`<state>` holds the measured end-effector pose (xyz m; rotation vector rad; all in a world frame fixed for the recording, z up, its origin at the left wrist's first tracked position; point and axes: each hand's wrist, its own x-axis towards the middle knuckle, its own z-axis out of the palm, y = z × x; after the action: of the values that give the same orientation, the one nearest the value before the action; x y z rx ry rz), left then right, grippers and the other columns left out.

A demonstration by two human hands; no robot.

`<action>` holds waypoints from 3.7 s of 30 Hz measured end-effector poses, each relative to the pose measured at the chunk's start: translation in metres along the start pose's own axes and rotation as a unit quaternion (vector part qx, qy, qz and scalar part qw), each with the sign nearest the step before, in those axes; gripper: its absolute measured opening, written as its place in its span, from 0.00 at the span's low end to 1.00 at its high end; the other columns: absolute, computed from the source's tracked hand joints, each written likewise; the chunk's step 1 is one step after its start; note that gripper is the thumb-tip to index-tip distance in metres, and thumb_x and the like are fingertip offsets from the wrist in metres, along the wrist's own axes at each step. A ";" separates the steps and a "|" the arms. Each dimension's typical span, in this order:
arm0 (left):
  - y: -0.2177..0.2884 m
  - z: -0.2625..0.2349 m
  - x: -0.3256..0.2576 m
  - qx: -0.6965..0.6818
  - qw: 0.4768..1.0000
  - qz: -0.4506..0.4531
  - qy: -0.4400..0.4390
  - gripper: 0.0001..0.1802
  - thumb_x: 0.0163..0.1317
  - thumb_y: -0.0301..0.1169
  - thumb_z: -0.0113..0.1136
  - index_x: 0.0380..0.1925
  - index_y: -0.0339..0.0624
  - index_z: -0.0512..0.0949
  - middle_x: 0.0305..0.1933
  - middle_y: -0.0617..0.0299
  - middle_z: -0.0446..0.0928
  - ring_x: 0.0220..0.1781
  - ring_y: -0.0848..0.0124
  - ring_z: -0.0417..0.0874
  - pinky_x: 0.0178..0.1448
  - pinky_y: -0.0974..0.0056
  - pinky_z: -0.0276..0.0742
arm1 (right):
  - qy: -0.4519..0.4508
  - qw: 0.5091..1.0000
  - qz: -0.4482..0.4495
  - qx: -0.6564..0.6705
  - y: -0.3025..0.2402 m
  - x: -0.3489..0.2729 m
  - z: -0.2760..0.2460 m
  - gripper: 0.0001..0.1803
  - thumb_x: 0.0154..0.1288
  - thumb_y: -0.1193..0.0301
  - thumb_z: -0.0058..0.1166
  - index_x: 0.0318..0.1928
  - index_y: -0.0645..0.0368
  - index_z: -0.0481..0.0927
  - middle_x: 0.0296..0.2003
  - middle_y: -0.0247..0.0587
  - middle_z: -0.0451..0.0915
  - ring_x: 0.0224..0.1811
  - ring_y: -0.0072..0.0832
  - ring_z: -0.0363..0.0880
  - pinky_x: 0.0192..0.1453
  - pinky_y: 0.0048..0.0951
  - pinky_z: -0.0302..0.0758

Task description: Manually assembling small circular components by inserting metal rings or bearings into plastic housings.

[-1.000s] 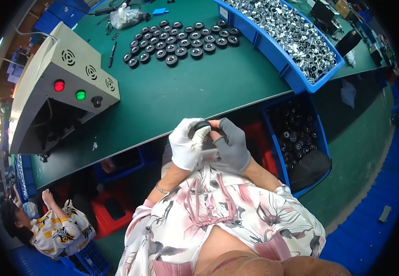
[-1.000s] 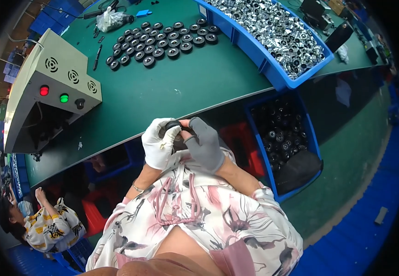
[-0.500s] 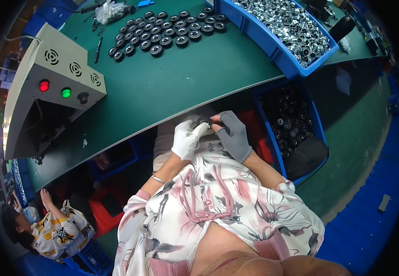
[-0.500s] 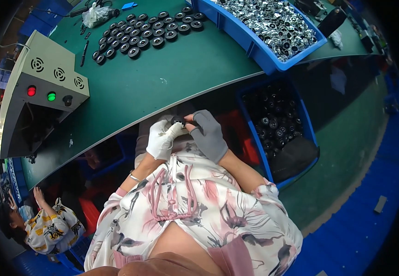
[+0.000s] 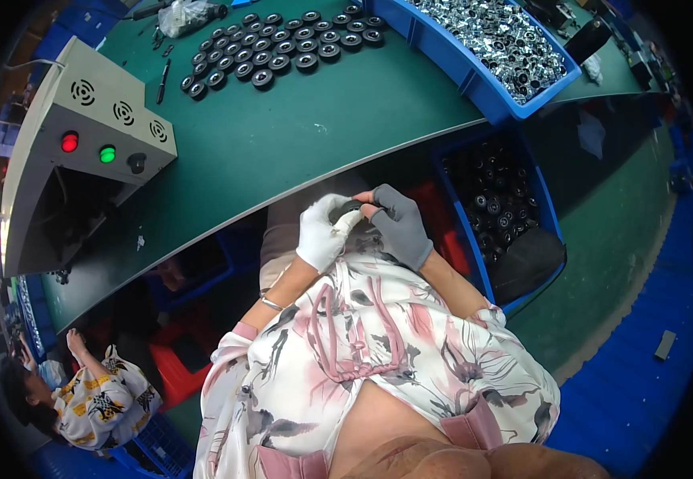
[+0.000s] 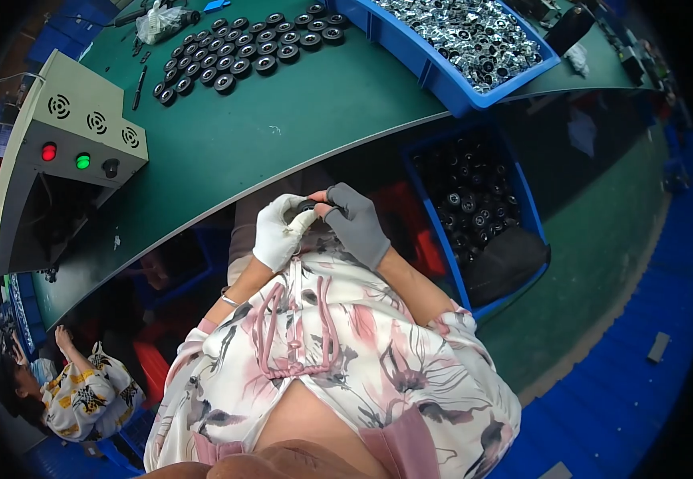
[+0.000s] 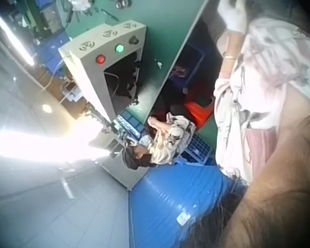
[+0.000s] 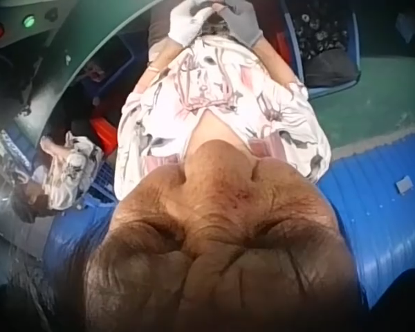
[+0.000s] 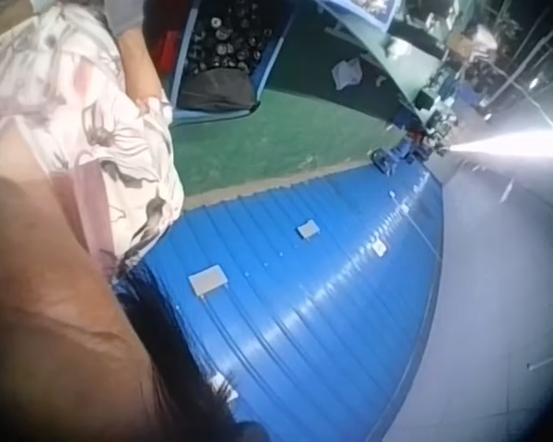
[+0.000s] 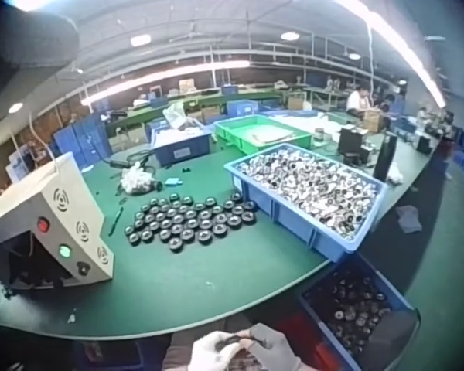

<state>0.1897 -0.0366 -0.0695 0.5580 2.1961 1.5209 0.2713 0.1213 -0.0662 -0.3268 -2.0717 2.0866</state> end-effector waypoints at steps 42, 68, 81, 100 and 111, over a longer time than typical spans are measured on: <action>-0.021 0.007 -0.007 -0.276 0.947 -0.154 -0.058 0.15 0.69 0.27 0.64 0.52 0.28 0.78 0.48 0.57 0.82 0.45 0.73 0.84 0.50 0.70 0.81 | 0.067 0.998 -0.020 -0.006 0.013 -0.013 0.015 0.09 0.70 0.77 0.57 0.49 0.64 0.82 0.39 0.36 0.81 0.39 0.19 0.78 0.44 0.22 0.75; 0.002 -0.003 -0.010 -0.284 0.944 -0.138 -0.095 0.23 0.70 0.24 0.61 0.62 0.26 0.72 0.50 0.53 0.82 0.42 0.68 0.87 0.47 0.68 0.85 | -0.093 0.995 -0.023 -0.020 0.010 -0.009 -0.011 0.27 0.60 0.79 0.62 0.62 0.61 0.79 0.51 0.36 0.73 0.53 0.24 0.75 0.57 0.24 0.74; -0.006 0.007 -0.009 -0.280 0.950 -0.134 -0.020 0.15 0.69 0.26 0.62 0.52 0.28 0.76 0.44 0.55 0.82 0.40 0.71 0.85 0.42 0.68 0.84 | -0.075 0.997 -0.005 -0.002 -0.002 -0.003 -0.003 0.19 0.66 0.80 0.55 0.58 0.67 0.80 0.52 0.38 0.73 0.51 0.25 0.78 0.53 0.23 0.76; 0.000 -0.001 -0.010 -0.353 0.920 -0.166 -0.051 0.18 0.70 0.29 0.63 0.55 0.29 0.79 0.46 0.54 0.84 0.39 0.71 0.87 0.40 0.69 0.85 | -0.060 0.998 -0.004 -0.018 0.017 -0.007 -0.005 0.27 0.64 0.81 0.59 0.64 0.62 0.76 0.49 0.34 0.75 0.52 0.21 0.75 0.59 0.23 0.72; 0.015 0.001 -0.012 -0.494 0.847 -0.173 -0.094 0.28 0.69 0.28 0.65 0.66 0.27 0.69 0.54 0.50 0.81 0.45 0.70 0.86 0.53 0.67 0.82 | -0.092 0.979 0.027 0.180 0.009 -0.003 -0.011 0.23 0.65 0.71 0.66 0.58 0.65 0.78 0.46 0.33 0.76 0.49 0.20 0.76 0.54 0.23 0.75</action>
<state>0.2019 -0.0374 -0.0541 -0.0404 1.0264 1.9781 0.2777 0.1310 -0.0751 -0.1423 -1.7365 2.5510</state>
